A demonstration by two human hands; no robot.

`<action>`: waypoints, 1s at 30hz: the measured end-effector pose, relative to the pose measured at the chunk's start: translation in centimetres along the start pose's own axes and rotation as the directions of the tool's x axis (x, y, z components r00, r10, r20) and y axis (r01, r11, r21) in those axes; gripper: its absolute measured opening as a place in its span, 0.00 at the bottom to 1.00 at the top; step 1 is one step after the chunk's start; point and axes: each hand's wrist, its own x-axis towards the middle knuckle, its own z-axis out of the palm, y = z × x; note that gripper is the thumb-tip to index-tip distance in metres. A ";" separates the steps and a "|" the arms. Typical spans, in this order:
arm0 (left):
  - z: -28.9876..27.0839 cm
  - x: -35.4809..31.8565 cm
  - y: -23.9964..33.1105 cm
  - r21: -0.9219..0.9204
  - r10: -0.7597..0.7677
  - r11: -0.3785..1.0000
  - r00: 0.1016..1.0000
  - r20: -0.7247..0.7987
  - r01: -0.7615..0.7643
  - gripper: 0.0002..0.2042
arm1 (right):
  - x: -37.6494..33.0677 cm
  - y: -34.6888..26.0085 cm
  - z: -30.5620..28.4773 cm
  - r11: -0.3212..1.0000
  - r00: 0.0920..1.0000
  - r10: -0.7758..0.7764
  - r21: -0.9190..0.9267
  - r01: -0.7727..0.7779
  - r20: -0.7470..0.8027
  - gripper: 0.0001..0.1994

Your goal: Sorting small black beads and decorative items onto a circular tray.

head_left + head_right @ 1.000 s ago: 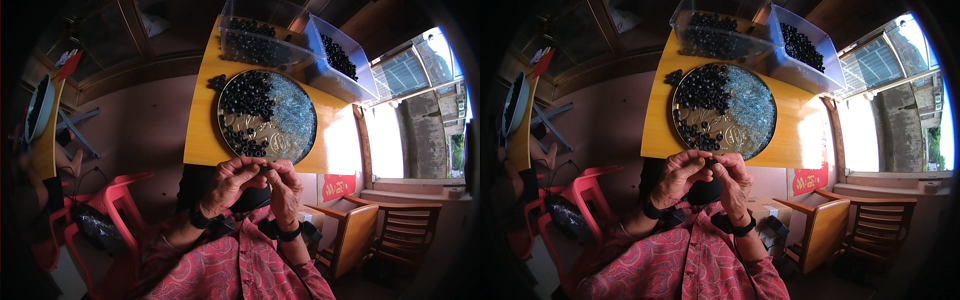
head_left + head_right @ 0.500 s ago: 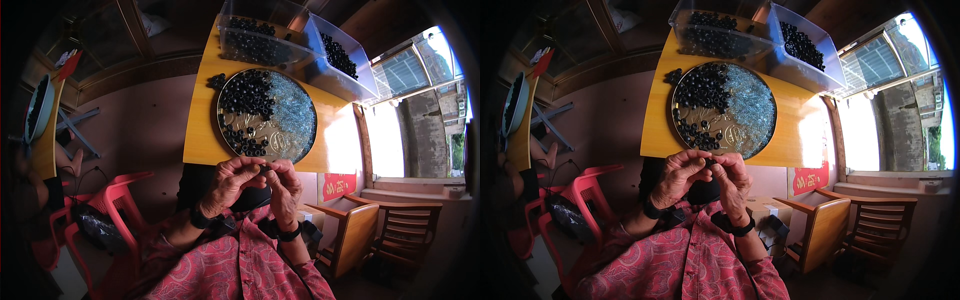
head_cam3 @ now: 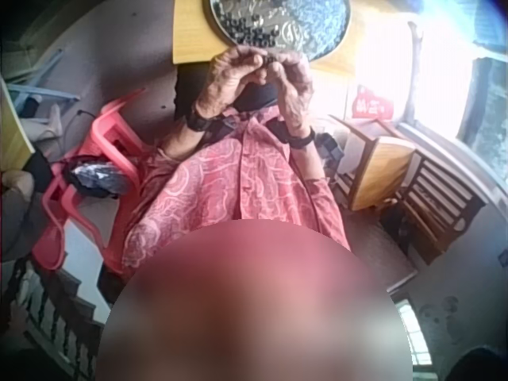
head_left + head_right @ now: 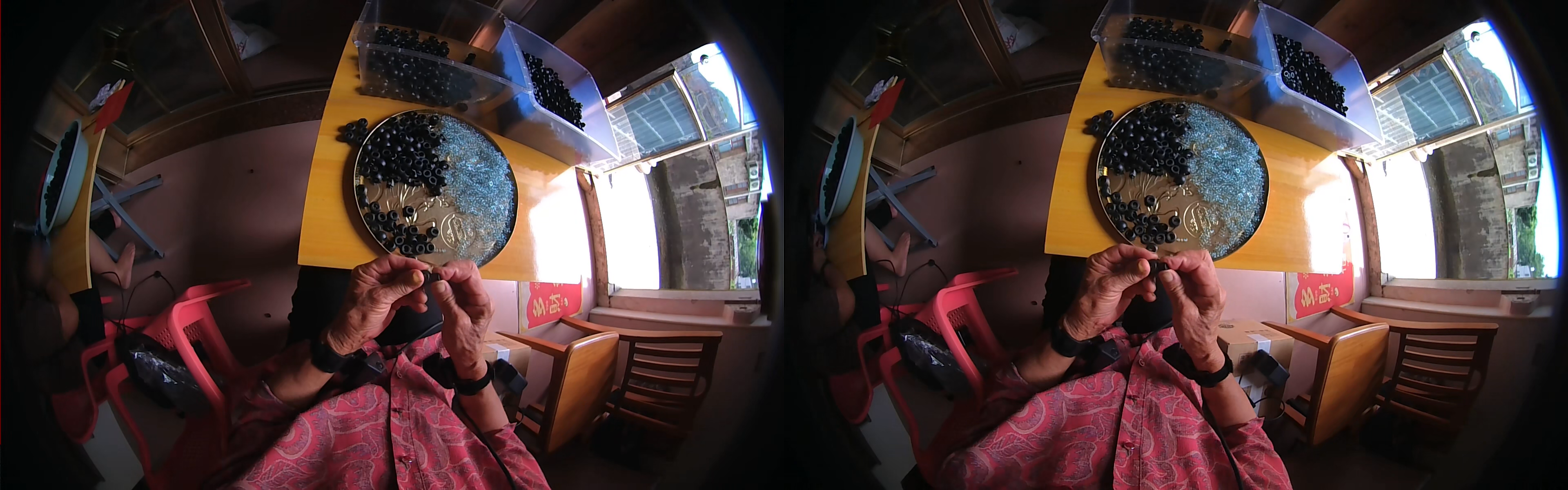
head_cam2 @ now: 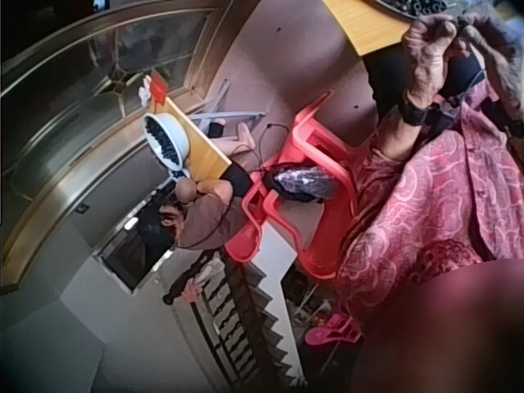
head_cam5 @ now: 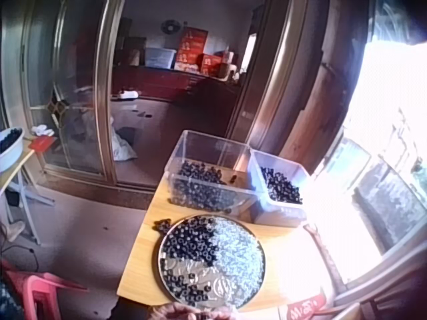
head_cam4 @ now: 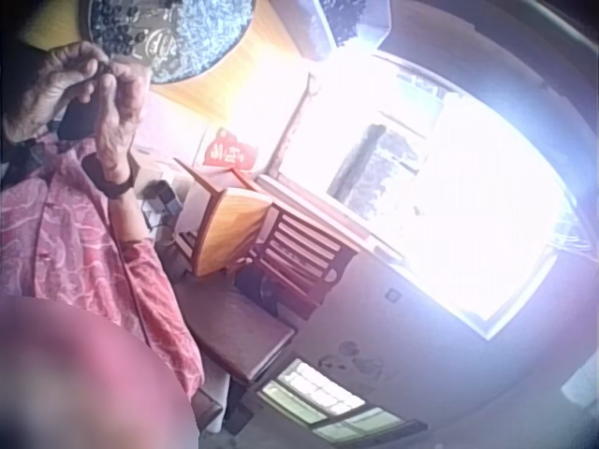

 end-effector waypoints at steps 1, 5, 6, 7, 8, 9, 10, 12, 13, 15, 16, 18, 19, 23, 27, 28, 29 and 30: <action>-0.4 0.1 -0.1 0.031 -0.004 1.000 1.000 0.017 0.003 0.08 | 0.0 0.0 0.0 0.999 1.000 -0.017 -0.041 0.018 0.012 0.05; -0.4 0.0 -0.3 0.125 0.010 0.992 1.000 -0.012 -0.009 0.09 | 0.0 0.3 0.0 0.993 0.997 -0.077 -0.095 0.077 -0.003 0.05; -0.2 -0.1 -0.3 0.125 0.010 0.992 1.000 -0.012 -0.009 0.09 | -0.1 0.5 -0.1 0.982 0.995 -0.104 -0.158 0.103 0.001 0.05; 0.1 -0.1 -0.3 0.149 0.025 0.989 0.999 -0.020 -0.022 0.09 | -0.1 0.6 -0.2 0.967 0.991 -0.130 -0.221 0.129 0.007 0.06; 0.2 -0.2 -0.4 0.173 0.040 0.984 0.999 -0.028 -0.035 0.09 | -0.1 0.8 -0.3 0.966 0.991 -0.131 -0.222 0.129 0.006 0.06; 0.1 -0.2 -0.4 0.173 0.041 0.984 0.999 -0.029 -0.036 0.09 | -0.1 0.9 -0.3 0.951 0.990 -0.144 -0.275 0.142 0.013 0.06; 0.0 -0.2 -0.5 0.209 0.062 0.977 0.997 -0.036 -0.053 0.09 | -0.1 1.1 -0.3 0.933 0.987 -0.156 -0.327 0.154 0.020 0.07; 0.0 -0.3 -0.5 0.244 0.082 0.967 0.996 -0.043 -0.069 0.09 | 0.0 1.3 -0.4 0.912 0.982 -0.184 -0.365 0.186 0.042 0.08; 0.1 -0.3 -0.4 0.293 0.105 0.952 0.993 -0.051 -0.086 0.09 | 0.0 1.3 -0.5 0.889 0.976 -0.210 -0.402 0.218 0.064 0.09; 0.3 -0.5 -0.2 0.341 0.127 0.935 0.990 -0.056 -0.100 0.09 | 0.1 1.0 -0.5 0.878 0.970 -0.229 -0.414 0.242 0.083 0.10; 0.4 -0.6 -0.1 0.376 0.132 0.921 0.990 -0.057 -0.101 0.09 | 0.1 0.9 -0.5 0.865 0.964 -0.247 -0.425 0.266 0.101 0.10; 0.6 -0.7 0.2 0.412 0.137 0.906 0.989 -0.057 -0.101 0.09 | 0.1 0.7 -0.6 0.848 0.960 -0.255 -0.450 0.280 0.116 0.11; 0.6 -0.8 0.3 0.436 0.131 0.895 0.990 -0.054 -0.095 0.09 | 0.1 0.6 -0.7 0.830 0.956 -0.261 -0.474 0.293 0.133 0.11; 0.4 -0.8 0.2 0.469 0.129 0.877 0.992 -0.015 -0.106 0.10 | -0.1 0.4 -0.6 0.846 0.968 -0.221 -0.470 0.252 0.121 0.11; 0.7 -1.1 0.4 0.465 0.116 0.882 0.992 -0.044 -0.083 0.12 | -0.1 0.3 -0.8 0.842 0.965 -0.228 -0.471 0.262 0.129 0.10; 0.6 -1.2 0.5 0.485 0.118 0.871 0.992 -0.043 -0.082 0.13 | -0.1 0.2 -0.7 0.829 0.963 -0.229 -0.490 0.269 0.140 0.10; 0.6 -1.2 0.6 0.505 0.119 0.859 0.992 -0.043 -0.081 0.13 | -0.1 0.1 -0.7 0.829 0.963 -0.229 -0.490 0.268 0.141 0.10; 0.8 -1.2 0.8 0.505 0.118 0.859 0.992 -0.043 -0.081 0.13 | -0.1 0.1 -0.8 0.833 0.963 -0.228 -0.483 0.269 0.144 0.10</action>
